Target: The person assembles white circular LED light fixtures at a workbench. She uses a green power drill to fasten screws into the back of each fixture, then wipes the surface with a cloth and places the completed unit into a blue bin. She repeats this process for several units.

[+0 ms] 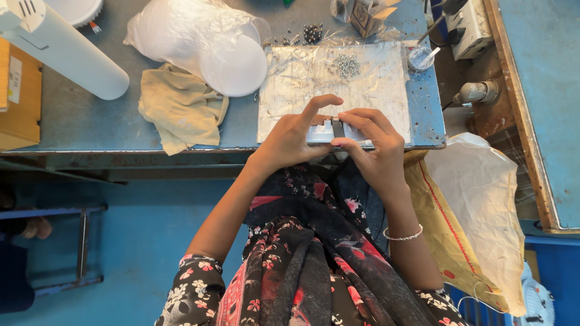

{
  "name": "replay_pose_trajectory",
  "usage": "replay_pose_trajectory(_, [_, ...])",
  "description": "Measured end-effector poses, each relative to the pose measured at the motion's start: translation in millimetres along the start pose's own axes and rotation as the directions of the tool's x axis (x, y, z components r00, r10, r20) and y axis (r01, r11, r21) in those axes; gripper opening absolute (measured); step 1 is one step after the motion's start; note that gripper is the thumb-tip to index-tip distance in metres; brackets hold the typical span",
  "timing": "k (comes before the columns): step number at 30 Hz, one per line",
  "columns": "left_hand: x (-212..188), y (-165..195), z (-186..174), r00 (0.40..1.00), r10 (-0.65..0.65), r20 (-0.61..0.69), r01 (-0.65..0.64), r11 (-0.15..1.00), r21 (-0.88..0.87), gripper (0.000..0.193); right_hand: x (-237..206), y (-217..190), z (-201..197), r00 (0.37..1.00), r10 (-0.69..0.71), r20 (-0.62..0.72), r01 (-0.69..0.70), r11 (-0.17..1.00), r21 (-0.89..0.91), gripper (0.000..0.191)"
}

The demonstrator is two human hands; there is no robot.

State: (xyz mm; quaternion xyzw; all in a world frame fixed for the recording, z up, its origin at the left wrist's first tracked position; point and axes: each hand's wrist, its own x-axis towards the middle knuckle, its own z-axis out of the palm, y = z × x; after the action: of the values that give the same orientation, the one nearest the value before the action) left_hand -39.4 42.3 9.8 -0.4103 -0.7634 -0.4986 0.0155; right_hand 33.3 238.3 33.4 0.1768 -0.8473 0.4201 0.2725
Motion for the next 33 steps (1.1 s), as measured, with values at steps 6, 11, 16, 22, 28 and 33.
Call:
replay_pose_trajectory(6, [-8,-3,9,0.996,0.075,0.047,-0.079,0.993,0.083,0.08,4,12,2,0.999,0.045,-0.01,-0.045,0.999,0.026,0.026])
replay_pose_trajectory(11, [-9,-7,16,0.994,0.11,0.03,-0.113,0.981,0.158,0.09,7,21,8,0.993,0.115,0.0,-0.115,0.988,0.108,0.036])
replay_pose_trajectory(16, [-12,-10,17,0.994,0.107,0.007,-0.107,0.988,0.111,0.098,7,24,12,0.993,0.118,0.0,-0.116,0.983,0.144,0.039])
replay_pose_trajectory(22, [-14,-16,18,0.983,0.183,-0.033,-0.177,0.973,0.146,0.088,10,23,14,0.991,0.135,0.002,-0.134,0.977,0.165,0.04])
replay_pose_trajectory(28, [-21,-22,18,0.991,0.137,-0.008,-0.134,0.978,0.16,0.083,13,19,16,0.991,0.132,0.006,-0.131,0.977,0.169,0.042])
replay_pose_trajectory(33, [-23,-26,17,0.988,0.152,-0.009,-0.149,0.976,0.156,0.077,16,18,19,0.989,0.148,0.024,-0.15,0.971,0.184,0.043])
